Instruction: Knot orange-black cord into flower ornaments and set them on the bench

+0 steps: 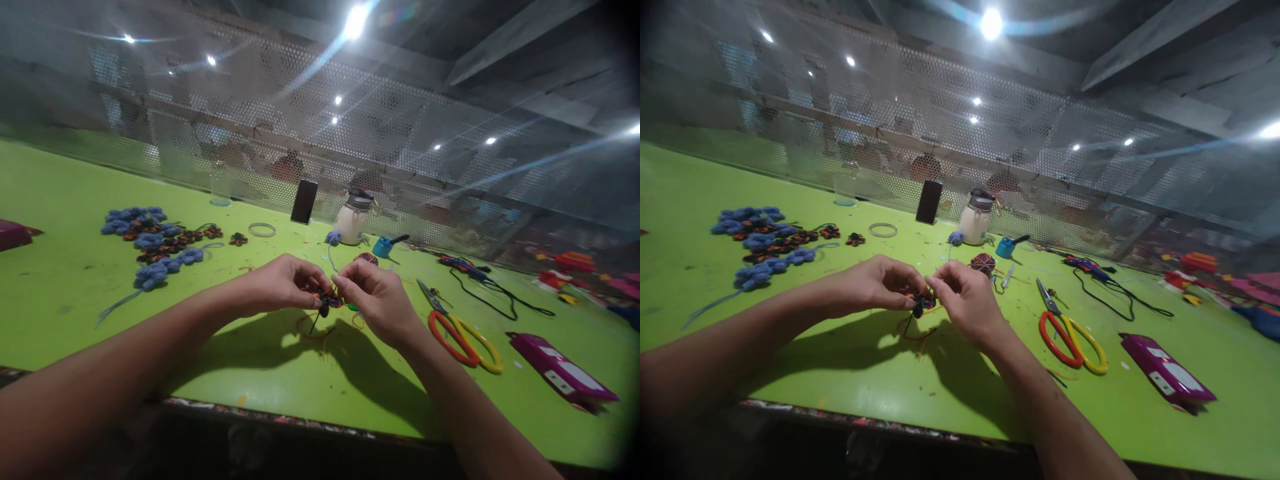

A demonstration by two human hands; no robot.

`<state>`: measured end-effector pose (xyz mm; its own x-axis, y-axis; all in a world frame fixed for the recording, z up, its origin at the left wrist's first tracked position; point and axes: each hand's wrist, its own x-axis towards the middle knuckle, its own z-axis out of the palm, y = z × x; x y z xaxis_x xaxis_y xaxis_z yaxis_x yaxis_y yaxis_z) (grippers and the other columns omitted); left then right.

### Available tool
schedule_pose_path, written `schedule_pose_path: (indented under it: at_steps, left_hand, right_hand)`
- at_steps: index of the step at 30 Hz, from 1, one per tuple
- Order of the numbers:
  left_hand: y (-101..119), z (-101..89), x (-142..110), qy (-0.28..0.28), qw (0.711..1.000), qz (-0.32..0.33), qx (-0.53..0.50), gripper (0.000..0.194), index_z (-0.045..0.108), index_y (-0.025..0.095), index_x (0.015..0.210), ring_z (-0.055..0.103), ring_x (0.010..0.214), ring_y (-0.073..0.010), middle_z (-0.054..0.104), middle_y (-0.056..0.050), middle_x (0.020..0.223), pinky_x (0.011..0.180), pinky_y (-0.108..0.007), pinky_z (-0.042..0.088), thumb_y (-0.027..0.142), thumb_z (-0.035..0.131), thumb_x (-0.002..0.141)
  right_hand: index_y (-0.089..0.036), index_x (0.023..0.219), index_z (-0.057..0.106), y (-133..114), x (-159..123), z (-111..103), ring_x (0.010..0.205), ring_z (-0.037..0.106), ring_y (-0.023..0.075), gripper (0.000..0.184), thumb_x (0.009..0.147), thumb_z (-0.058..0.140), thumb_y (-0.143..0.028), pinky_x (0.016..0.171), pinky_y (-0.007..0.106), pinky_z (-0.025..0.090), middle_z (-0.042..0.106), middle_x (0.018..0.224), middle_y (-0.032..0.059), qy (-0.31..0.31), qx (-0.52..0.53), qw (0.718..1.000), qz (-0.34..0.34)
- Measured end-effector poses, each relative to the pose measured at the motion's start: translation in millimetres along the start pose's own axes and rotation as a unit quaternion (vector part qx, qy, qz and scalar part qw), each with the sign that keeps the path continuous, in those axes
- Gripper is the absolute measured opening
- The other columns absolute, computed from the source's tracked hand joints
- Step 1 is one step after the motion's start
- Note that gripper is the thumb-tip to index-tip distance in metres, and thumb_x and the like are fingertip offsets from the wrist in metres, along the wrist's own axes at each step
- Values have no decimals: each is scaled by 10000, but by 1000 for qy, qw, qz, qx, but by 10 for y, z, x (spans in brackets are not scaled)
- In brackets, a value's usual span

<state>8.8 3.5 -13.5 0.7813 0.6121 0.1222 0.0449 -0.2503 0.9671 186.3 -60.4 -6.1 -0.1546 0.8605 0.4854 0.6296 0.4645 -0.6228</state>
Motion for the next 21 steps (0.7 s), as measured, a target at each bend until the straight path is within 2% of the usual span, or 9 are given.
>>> schedule_pose_path:
  at_steps: [3,7,12,16,21]
  left_hand:
    - [0,8,-14,-13,999,2,-38,186,667,103,836,559,700,-126,648,-36,738,693,-265,416,182,660,668]
    - [-20,15,-16,-24,999,5,-21,196,677,108,829,537,677,-114,648,-37,735,666,-251,394,272,624,736]
    - [-56,12,8,-22,999,-25,-13,195,674,114,785,524,635,-114,636,-24,689,661,-261,385,290,655,703]
    - [-60,-6,6,6,1000,-21,14,240,661,126,768,495,608,-107,613,-11,666,621,-248,359,358,639,716]
    - [-59,-13,-5,4,1000,-10,26,285,640,125,759,464,589,-104,585,-5,655,598,-245,338,406,594,748]
  right_hand:
    - [-129,692,564,-4,-7,29,527,461,92,141,793,547,-226,505,226,371,541,591,8,-11,-17,1000,-20]
    - [-119,671,575,-7,-5,56,513,462,88,145,776,567,-218,490,223,364,547,573,12,-13,-10,999,-28]
    - [-118,666,586,33,13,14,463,439,74,224,734,632,-327,436,210,341,531,533,-3,-42,94,993,53]
    - [-120,668,593,70,37,-88,458,464,78,263,687,676,-369,446,221,381,547,536,-1,-100,165,975,107]
    - [-125,656,583,126,63,-173,462,474,79,269,689,675,-376,458,223,391,542,524,-6,-134,138,974,117]
